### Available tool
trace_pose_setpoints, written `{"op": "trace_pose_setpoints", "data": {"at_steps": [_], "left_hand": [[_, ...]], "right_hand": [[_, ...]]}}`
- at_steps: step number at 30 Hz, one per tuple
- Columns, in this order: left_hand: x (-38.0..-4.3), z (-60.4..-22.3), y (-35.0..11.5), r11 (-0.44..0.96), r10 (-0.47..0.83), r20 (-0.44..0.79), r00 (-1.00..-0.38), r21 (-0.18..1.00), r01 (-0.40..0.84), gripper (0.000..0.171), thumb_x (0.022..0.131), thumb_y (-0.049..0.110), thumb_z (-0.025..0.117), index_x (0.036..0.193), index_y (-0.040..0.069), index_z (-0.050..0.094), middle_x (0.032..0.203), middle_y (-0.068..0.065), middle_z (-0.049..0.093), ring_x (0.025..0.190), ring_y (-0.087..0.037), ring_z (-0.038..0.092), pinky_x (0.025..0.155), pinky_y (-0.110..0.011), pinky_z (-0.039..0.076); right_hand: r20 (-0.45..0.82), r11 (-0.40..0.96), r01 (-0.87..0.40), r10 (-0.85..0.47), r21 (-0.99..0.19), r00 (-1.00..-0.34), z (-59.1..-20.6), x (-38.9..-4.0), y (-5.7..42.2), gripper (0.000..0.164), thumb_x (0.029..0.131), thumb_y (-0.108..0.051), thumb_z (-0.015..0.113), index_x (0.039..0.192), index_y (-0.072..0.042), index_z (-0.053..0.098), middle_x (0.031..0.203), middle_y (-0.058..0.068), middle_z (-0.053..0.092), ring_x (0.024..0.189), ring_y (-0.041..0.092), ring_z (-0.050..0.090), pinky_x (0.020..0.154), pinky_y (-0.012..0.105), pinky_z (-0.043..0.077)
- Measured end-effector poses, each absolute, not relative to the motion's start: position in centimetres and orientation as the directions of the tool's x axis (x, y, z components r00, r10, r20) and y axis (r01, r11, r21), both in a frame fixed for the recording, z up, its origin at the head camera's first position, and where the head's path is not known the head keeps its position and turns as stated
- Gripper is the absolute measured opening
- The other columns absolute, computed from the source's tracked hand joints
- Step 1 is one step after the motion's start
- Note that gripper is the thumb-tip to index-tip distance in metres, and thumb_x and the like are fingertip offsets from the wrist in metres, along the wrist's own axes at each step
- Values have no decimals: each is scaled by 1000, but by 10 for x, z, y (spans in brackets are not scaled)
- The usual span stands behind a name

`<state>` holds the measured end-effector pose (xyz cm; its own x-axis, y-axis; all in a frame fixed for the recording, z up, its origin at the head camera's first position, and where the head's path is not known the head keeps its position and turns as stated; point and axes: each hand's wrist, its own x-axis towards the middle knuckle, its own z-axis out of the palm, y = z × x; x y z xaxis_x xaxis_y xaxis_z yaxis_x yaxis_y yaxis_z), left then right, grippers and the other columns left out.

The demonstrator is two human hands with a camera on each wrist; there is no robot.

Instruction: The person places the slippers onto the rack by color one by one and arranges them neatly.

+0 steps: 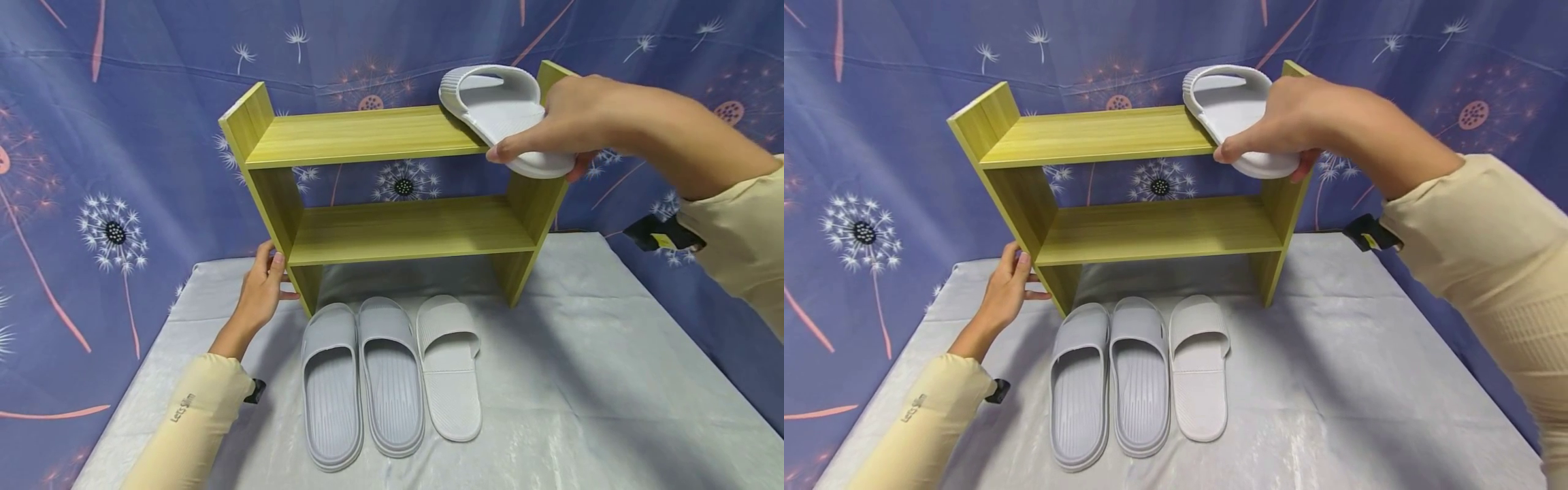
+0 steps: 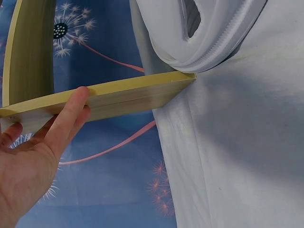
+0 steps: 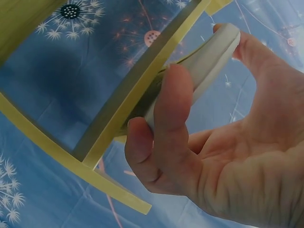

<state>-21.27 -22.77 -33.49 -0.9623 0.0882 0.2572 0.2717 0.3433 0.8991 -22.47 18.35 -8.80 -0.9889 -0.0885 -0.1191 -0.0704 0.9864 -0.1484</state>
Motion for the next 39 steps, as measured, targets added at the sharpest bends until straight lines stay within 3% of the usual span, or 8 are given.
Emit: {"op": "trace_pose_setpoints", "data": {"at_steps": [4,11,21,28,39], "left_hand": [[-213,-335,-227,340,86,255,-963,901,269,47,106,32,32,147,10,28,132,-29,43,102,-52,54,71,-59,57],[-213,-335,-226,342,82,249,-965,903,262,47,106,32,31,147,10,28,131,-28,43,103,-52,54,71,-57,58],[-213,-335,-225,344,84,258,-962,899,271,46,106,31,31,146,9,28,127,-29,44,102,-53,55,68,-52,60],[-213,-334,-225,341,85,251,-964,902,265,46,106,31,30,146,8,27,125,-31,44,103,-54,55,71,-57,58],[-212,-333,-224,336,82,242,-967,906,256,46,106,30,31,147,9,26,123,-32,44,103,-54,54,72,-60,56]], "right_hand": [[-124,983,-68,-90,-170,-988,-91,-228,183,90,71,-77,63,104,6,50,88,17,54,56,23,63,52,36,54],[-123,980,-61,-85,-187,-989,-96,-231,182,95,70,-75,65,109,10,47,89,19,54,55,24,63,51,36,55],[-129,987,-112,-127,-117,-984,-96,-233,181,96,78,-79,51,112,11,45,87,17,52,57,21,60,50,34,52],[-123,990,-125,-131,-57,-984,-97,-232,181,97,77,-82,46,107,10,48,81,14,55,58,20,60,52,33,48],[-160,984,-147,-162,-99,-974,-94,-231,184,95,81,-81,40,110,10,48,89,17,54,63,22,62,54,34,49]]}}
